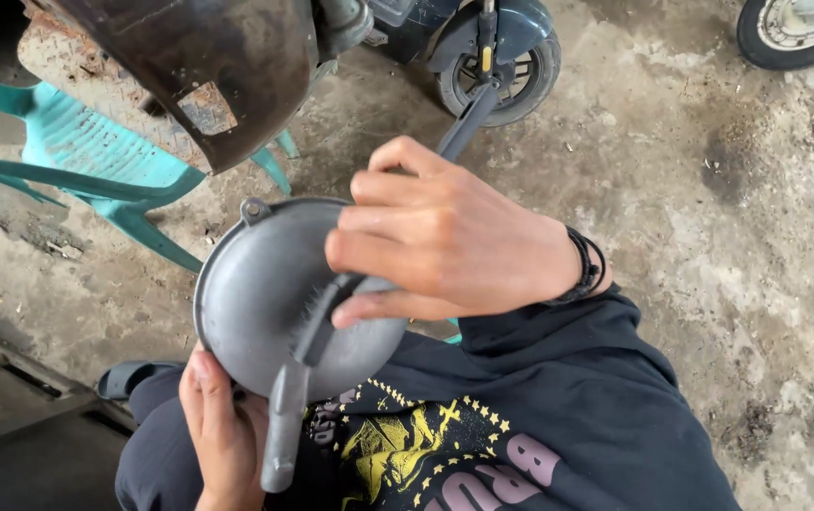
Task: Inspecting and cleaning a motorcycle engine side cover using a small metal tool.
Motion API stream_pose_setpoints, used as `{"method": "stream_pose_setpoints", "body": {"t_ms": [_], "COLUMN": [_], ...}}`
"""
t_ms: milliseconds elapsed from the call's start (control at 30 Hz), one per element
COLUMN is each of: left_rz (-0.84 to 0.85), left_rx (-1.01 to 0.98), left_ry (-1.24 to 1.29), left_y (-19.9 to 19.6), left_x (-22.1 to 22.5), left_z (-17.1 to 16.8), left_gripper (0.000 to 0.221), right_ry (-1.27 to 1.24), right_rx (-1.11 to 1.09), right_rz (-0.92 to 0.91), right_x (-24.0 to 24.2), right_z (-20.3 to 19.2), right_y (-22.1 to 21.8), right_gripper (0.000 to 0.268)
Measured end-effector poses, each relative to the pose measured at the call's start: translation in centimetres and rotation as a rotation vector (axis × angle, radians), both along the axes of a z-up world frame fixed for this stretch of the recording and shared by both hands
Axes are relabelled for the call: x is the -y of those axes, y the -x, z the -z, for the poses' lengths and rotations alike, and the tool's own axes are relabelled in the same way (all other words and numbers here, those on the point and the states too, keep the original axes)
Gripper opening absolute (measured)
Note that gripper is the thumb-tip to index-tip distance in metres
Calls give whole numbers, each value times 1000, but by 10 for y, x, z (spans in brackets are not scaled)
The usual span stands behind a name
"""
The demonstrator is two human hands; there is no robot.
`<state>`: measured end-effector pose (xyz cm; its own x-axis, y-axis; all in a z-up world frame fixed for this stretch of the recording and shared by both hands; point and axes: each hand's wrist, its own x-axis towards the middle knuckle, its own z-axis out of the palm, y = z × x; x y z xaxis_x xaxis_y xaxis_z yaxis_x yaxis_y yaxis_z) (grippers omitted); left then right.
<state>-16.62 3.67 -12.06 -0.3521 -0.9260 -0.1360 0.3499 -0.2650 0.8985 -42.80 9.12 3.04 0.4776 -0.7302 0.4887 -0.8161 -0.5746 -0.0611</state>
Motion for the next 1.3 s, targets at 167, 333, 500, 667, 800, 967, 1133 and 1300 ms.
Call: {"method": "stream_pose_setpoints", "body": {"t_ms": [167, 333, 500, 667, 800, 967, 1133, 1300], "left_rz": [-3, 389, 516, 540, 620, 756, 827, 807], "left_rx": [277, 85, 319, 421, 408, 349, 356, 353], "left_ry": [-244, -30, 256, 581, 658, 766, 902, 729], "left_y": [51, 89, 122, 157, 183, 223, 226, 217], "left_x": [7, 20, 48, 68, 85, 94, 96, 98], "left_z": [-45, -71, -86, -87, -64, -40, 5, 34], "left_gripper": [52, 48, 38, 37, 39, 37, 40, 45], "right_ry": [-52, 6, -46, 1, 116, 130, 8, -273], "right_rx": [52, 158, 642, 972, 1130, 1298, 1480, 1716], "right_rz": [-10, 194, 261, 350, 404, 557, 469, 515], "right_x": [-18, -48, -56, -36, -20, -19, -23, -29], "right_z": [1, 29, 80, 151, 195, 241, 271, 305], "right_y": [28, 76, 103, 100, 104, 103, 97, 100], "right_gripper": [29, 25, 20, 17, 24, 25, 27, 33]}}
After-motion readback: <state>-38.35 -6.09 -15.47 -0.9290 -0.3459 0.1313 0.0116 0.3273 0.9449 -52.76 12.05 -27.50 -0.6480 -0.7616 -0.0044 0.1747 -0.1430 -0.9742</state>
